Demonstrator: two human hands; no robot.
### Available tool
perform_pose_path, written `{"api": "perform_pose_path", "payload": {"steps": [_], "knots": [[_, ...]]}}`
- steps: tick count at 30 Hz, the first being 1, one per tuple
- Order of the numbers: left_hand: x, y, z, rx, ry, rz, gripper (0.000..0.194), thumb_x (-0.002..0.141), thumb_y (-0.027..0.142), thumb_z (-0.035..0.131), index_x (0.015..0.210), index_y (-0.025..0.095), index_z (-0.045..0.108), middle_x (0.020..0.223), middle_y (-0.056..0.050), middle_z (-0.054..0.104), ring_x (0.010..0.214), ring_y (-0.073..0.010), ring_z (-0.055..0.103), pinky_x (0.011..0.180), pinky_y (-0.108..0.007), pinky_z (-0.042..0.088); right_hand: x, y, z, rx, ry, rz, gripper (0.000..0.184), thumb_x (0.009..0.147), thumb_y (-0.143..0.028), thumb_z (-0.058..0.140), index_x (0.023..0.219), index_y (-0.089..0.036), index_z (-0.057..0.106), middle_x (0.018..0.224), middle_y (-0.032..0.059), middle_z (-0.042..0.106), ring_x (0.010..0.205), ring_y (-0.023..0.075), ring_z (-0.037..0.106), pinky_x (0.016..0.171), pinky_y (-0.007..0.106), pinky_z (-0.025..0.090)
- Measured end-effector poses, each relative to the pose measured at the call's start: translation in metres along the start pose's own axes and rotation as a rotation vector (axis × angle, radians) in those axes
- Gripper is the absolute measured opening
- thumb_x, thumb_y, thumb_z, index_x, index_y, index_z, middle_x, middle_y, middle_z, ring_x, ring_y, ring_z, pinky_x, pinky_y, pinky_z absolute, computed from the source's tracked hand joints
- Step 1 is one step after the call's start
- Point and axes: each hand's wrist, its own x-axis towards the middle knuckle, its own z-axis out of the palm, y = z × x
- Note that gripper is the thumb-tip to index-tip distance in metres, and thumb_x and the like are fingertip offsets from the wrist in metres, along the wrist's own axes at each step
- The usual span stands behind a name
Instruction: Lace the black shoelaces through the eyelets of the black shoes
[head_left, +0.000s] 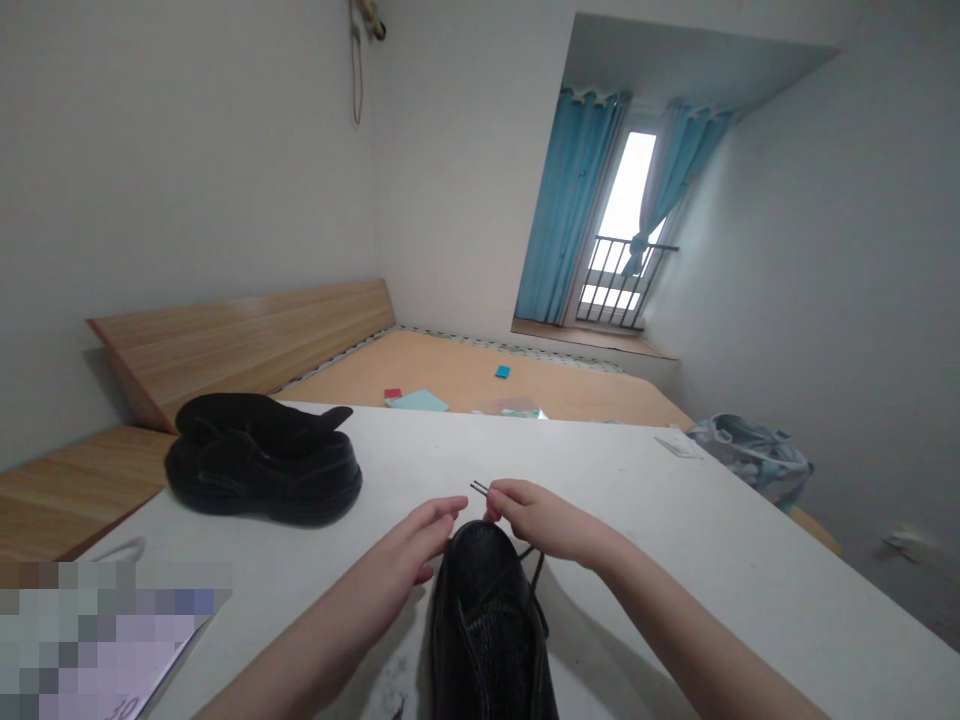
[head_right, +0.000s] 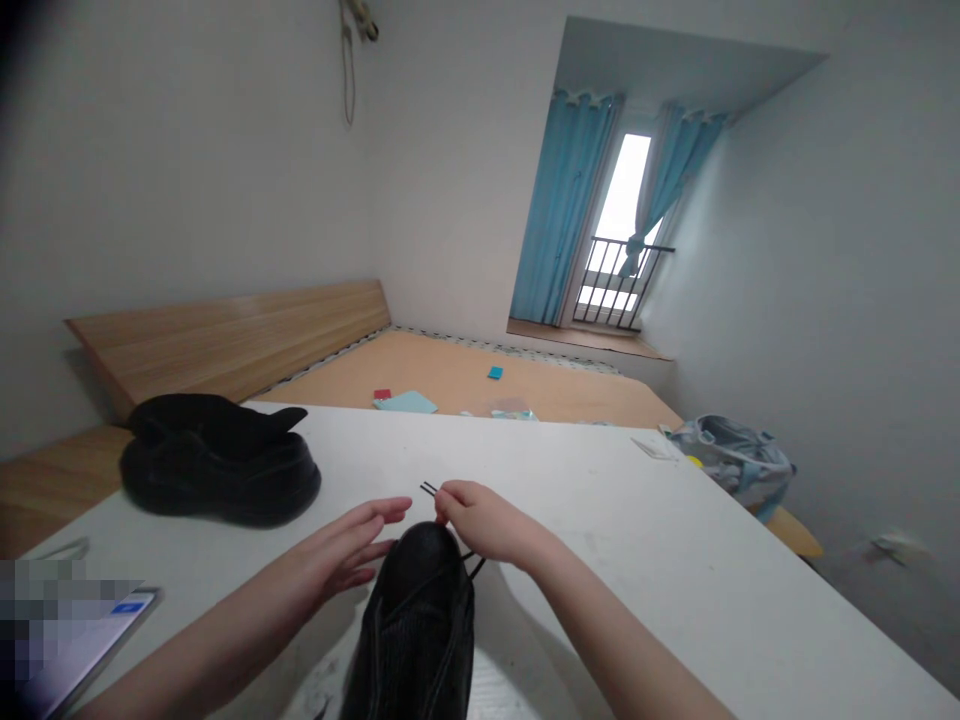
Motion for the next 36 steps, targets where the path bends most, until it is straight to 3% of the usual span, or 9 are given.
{"api": "perform_pose_path", "payload": {"steps": [3, 7, 12, 14, 17, 22, 28, 32, 36], "knots": [[0.002, -0.004, 0.001, -0.153, -0.003, 0.009, 0.044, 0.093, 0.045, 0.041, 0.129, 0.023, 0.053, 0.142, -0.009, 0.051, 0.126, -0.0251, 0.053, 0.106, -0.042, 0.038, -0.001, 0.0, 0.002, 0.063, -0.033, 0.007, 0.03, 0.097, -0.03, 0.035, 0.083, -0.016, 0.057, 0.072, 0.0001, 0.052, 0.057, 0.0114, 0.04, 0.053, 0.023, 0.032], [0.005, -0.008, 0.003, -0.177, 0.028, 0.014, 0.038, 0.091, 0.041, 0.044, 0.121, 0.021, 0.056, 0.139, -0.009, 0.054, 0.125, -0.0248, 0.053, 0.109, -0.041, 0.034, -0.003, -0.005, 0.007, 0.107, -0.073, 0.005, 0.026, 0.096, -0.028, 0.037, 0.081, -0.016, 0.055, 0.08, 0.0017, 0.055, 0.057, 0.0099, 0.04, 0.052, 0.022, 0.032], [0.003, -0.005, 0.006, -0.242, -0.012, 0.08, 0.038, 0.092, 0.045, 0.041, 0.118, 0.022, 0.056, 0.132, -0.007, 0.058, 0.114, -0.0261, 0.062, 0.11, -0.044, 0.032, -0.007, -0.012, 0.009, 0.129, -0.125, -0.003, 0.026, 0.096, -0.031, 0.041, 0.078, -0.017, 0.053, 0.068, -0.0019, 0.048, 0.058, 0.0111, 0.04, 0.054, 0.023, 0.032], [0.0, -0.004, 0.007, -0.233, -0.009, 0.097, 0.04, 0.092, 0.048, 0.041, 0.118, 0.022, 0.056, 0.127, -0.008, 0.06, 0.111, -0.0263, 0.064, 0.109, -0.045, 0.034, -0.007, -0.012, 0.008, 0.15, -0.146, -0.025, 0.027, 0.098, -0.034, 0.04, 0.082, -0.017, 0.053, 0.074, -0.0008, 0.05, 0.062, 0.0113, 0.042, 0.057, 0.023, 0.034], [-0.001, -0.002, 0.007, -0.219, 0.002, 0.108, 0.043, 0.09, 0.051, 0.041, 0.119, 0.021, 0.055, 0.122, -0.009, 0.062, 0.103, -0.0248, 0.067, 0.102, -0.042, 0.041, -0.005, -0.009, 0.007, 0.207, -0.24, -0.061, 0.034, 0.099, -0.044, 0.037, 0.085, -0.018, 0.052, 0.081, 0.0001, 0.052, 0.064, 0.0106, 0.043, 0.059, 0.023, 0.037], [0.002, 0.001, 0.009, -0.258, -0.018, 0.089, 0.049, 0.084, 0.055, 0.045, 0.115, 0.019, 0.055, 0.105, -0.01, 0.064, 0.087, -0.0214, 0.066, 0.082, -0.037, 0.052, 0.001, 0.001, 0.007, 0.225, -0.327, -0.075, 0.039, 0.096, -0.053, 0.04, 0.078, -0.018, 0.048, 0.068, -0.0047, 0.041, 0.055, 0.009, 0.035, 0.051, 0.021, 0.03], [0.002, 0.0, 0.006, 0.164, 0.116, 0.207, 0.041, 0.085, 0.051, 0.039, 0.099, 0.021, 0.062, 0.096, -0.007, 0.065, 0.091, -0.0243, 0.059, 0.085, -0.04, 0.046, 0.0, 0.007, 0.005, 0.181, -0.388, -0.002, 0.034, 0.093, -0.046, 0.049, 0.073, -0.018, 0.049, 0.062, -0.0052, 0.042, 0.049, 0.0082, 0.034, 0.047, 0.02, 0.028], [0.002, -0.011, 0.007, 0.445, 0.215, 0.226, 0.038, 0.081, 0.044, 0.045, 0.109, 0.021, 0.058, 0.113, -0.011, 0.063, 0.112, -0.0307, 0.052, 0.1, -0.049, 0.036, -0.004, -0.001, -0.001, 0.251, -0.429, -0.012, 0.04, 0.09, -0.052, 0.048, 0.071, -0.017, 0.05, 0.06, -0.0024, 0.048, 0.048, 0.0085, 0.036, 0.046, 0.021, 0.029], [0.002, -0.017, 0.013, 0.548, 0.204, 0.233, 0.049, 0.08, 0.038, 0.049, 0.124, 0.018, 0.057, 0.113, -0.012, 0.064, 0.112, -0.0322, 0.052, 0.101, -0.05, 0.033, -0.009, -0.017, -0.006, 0.343, -0.255, -0.12, 0.041, 0.092, -0.056, 0.038, 0.078, -0.018, 0.046, 0.065, -0.0024, 0.044, 0.054, 0.0099, 0.035, 0.049, 0.021, 0.028]]}}
